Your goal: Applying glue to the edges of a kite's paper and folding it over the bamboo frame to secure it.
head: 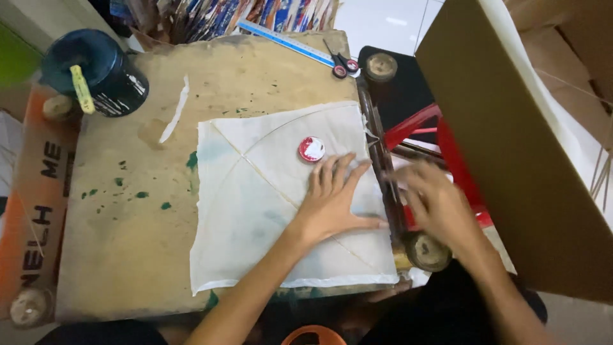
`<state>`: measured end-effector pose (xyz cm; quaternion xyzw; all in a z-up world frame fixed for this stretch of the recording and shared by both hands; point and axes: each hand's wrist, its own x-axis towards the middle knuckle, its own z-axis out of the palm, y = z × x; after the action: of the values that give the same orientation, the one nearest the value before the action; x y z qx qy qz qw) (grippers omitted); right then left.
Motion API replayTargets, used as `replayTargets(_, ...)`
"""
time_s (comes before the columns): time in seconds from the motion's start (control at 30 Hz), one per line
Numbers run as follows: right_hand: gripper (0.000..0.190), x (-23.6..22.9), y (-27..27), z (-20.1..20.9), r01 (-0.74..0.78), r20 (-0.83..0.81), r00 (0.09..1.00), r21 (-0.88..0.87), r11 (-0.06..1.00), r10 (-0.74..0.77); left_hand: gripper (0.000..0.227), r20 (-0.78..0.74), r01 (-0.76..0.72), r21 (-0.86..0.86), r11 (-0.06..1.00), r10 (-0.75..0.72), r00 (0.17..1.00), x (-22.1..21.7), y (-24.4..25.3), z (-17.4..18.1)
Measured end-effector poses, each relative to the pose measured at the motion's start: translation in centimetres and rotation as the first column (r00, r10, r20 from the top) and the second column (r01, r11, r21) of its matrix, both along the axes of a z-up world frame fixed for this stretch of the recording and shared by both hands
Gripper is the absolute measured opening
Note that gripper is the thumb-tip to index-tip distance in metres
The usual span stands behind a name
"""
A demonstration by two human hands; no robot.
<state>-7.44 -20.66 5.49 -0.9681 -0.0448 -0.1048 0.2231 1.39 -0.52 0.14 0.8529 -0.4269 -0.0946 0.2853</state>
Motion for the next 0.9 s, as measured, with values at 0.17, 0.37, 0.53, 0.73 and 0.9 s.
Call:
replayTargets(0.17, 0.033, -4.0, -1.4, -4.3, -0.002, -0.016, 1.0, -0.341, 0.94, -0.004, 0.119, 0.067, -0.012, 0.058, 0.998, 0.008, 0.998, -0.5, -0.5, -0.7)
replayTargets(0.37, 0.045, -3.9, -0.9, -4.3, -0.048, -0.096, 0.995, -0.353, 0.934, 0.015, 0.119, 0.094, -0.013, 0.082, 0.997, 0.005, 0.996, -0.5, -0.6, -0.2)
replayTargets(0.53, 0.032, -4.3, -1.0, -4.6, -0.076, -0.069, 0.996, -0.267, 0.961, 0.06, 0.117, 0.049, -0.008, 0.089, 0.996, 0.003, 0.999, -0.5, -0.6, 0.3)
replayTargets(0.73, 0.044, -3.5, 0.3, -3.7, 0.027, -0.025, 0.999, 0.137, 0.99, -0.023, 0.118, 0.027, 0.017, 0.086, 0.996, -0.019, 0.999, -0.5, -0.6, 0.5)
replayTargets(0.9, 0.041, -3.8, -0.1, -4.3, 0.054, -0.114, 0.993, 0.298, 0.953, -0.021, 0.119, 0.01, -0.007, 0.077, 0.997, 0.007, 1.0, -0.5, -0.6, 0.4)
